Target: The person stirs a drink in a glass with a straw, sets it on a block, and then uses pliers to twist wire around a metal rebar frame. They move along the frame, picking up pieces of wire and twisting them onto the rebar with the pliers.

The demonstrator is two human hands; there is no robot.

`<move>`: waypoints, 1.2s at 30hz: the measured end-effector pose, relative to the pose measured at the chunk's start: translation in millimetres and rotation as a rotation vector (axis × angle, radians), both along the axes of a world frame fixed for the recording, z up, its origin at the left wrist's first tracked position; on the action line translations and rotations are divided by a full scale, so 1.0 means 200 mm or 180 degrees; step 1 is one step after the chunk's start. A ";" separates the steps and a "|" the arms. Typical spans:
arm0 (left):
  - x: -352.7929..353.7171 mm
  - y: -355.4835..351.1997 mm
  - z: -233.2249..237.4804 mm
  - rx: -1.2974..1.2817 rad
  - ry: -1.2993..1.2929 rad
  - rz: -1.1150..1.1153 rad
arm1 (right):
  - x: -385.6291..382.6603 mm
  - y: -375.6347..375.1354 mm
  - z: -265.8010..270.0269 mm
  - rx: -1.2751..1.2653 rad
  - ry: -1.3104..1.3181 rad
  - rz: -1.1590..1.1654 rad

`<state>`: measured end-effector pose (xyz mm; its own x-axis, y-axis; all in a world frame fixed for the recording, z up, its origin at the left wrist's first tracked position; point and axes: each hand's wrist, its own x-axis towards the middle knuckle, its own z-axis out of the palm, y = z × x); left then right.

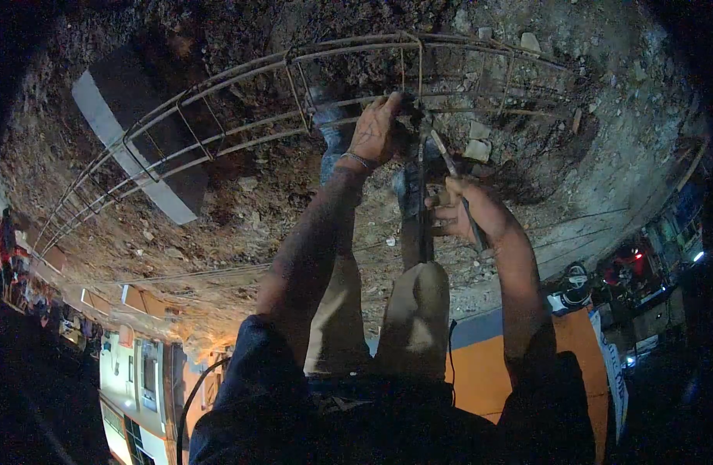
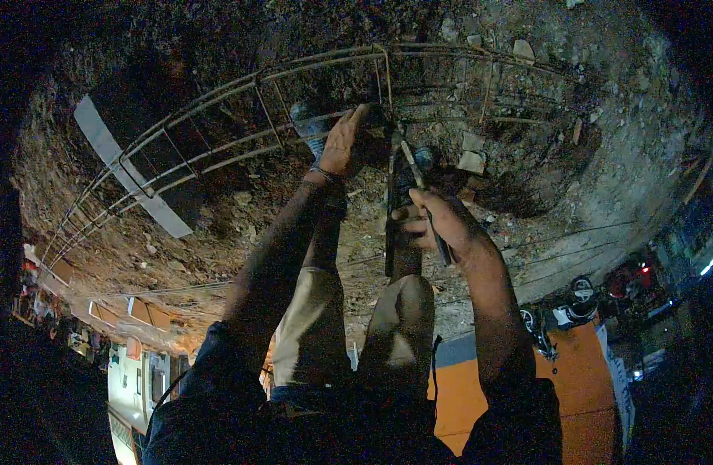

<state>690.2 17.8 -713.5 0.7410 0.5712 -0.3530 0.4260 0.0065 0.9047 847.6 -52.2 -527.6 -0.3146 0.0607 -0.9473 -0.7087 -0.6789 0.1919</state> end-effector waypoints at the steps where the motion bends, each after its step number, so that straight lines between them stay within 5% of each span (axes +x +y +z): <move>1: -0.01 0.00 -0.01 0.0365 0.0049 -0.0131 | -0.01 0.01 0.00 -0.0006 0.0004 0.0008; 4: -0.01 -0.01 -0.02 0.0519 0.0249 -0.0334 | -0.01 0.03 0.00 -0.0162 -0.0162 0.0204; 6: 0.00 -0.02 -0.04 0.0317 0.0401 -0.0393 | -0.01 0.05 0.00 -0.0280 -0.0715 0.1413; 9: 0.00 0.02 0.00 0.0438 0.0208 -0.0373 | -0.07 -0.07 -0.08 -0.0051 -0.0866 0.0964; 15: 0.03 0.02 -0.06 0.0239 0.0656 -0.0784 | -0.15 0.15 0.09 -0.0152 -0.1067 0.1199; 18: 0.04 0.04 0.04 0.1159 0.0580 -0.0416 | -0.17 0.11 0.09 -0.0394 -0.1037 0.1282; 20: 0.07 0.04 0.19 0.1623 0.0526 -0.0224 | -0.16 0.06 0.05 -0.0388 -0.1077 0.1989; 21: 0.10 0.03 0.27 0.1781 0.0508 -0.0154 | -0.17 0.00 0.02 0.0130 -0.1830 0.3075; 22: 0.16 -0.03 0.43 0.0663 0.0871 0.0605 | -0.17 -0.03 0.00 0.0687 -0.2587 0.4140; 23: 0.21 -0.07 0.51 -0.0483 0.1207 0.1340 | -0.16 0.01 0.02 0.0686 -0.2592 0.4140; 24: 0.24 -0.09 0.48 -0.0486 0.1214 0.1343 | -0.14 0.09 0.07 0.0684 -0.2206 0.4210; 26: 0.29 -0.13 0.37 -0.0469 0.0468 -0.0659 | -0.15 0.10 0.11 0.0665 -0.1787 0.4274; 27: 0.34 -0.15 0.31 -0.0457 0.0462 -0.0641 | -0.16 0.07 0.11 0.0942 -0.1910 0.4548; 28: 0.39 -0.17 0.24 -0.1097 0.1324 -0.0250 | -0.17 0.04 0.10 0.1230 -0.2033 0.4816; 30: 0.36 -0.28 0.16 -0.1742 0.2196 0.0124 | -0.24 -0.02 0.10 0.1227 -0.2257 0.4749; 32: 0.28 -0.34 0.10 -0.0752 0.1537 -0.0173 | -0.28 0.01 0.15 0.1255 -0.2474 0.4670; 35: 0.22 -0.27 0.16 -0.0060 0.1122 -0.0805 | -0.24 0.02 0.19 -0.0121 -0.1232 0.1045; 36: 0.22 -0.28 0.16 0.0054 0.1050 -0.0978 | -0.25 -0.05 0.15 -0.0127 -0.1228 0.1044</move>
<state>733.7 -37.2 -680.9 0.7266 0.3499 -0.5914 0.6715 -0.1790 0.7191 797.2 -61.9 -498.6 0.0624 -0.0211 -0.9978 -0.4836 -0.8752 -0.0117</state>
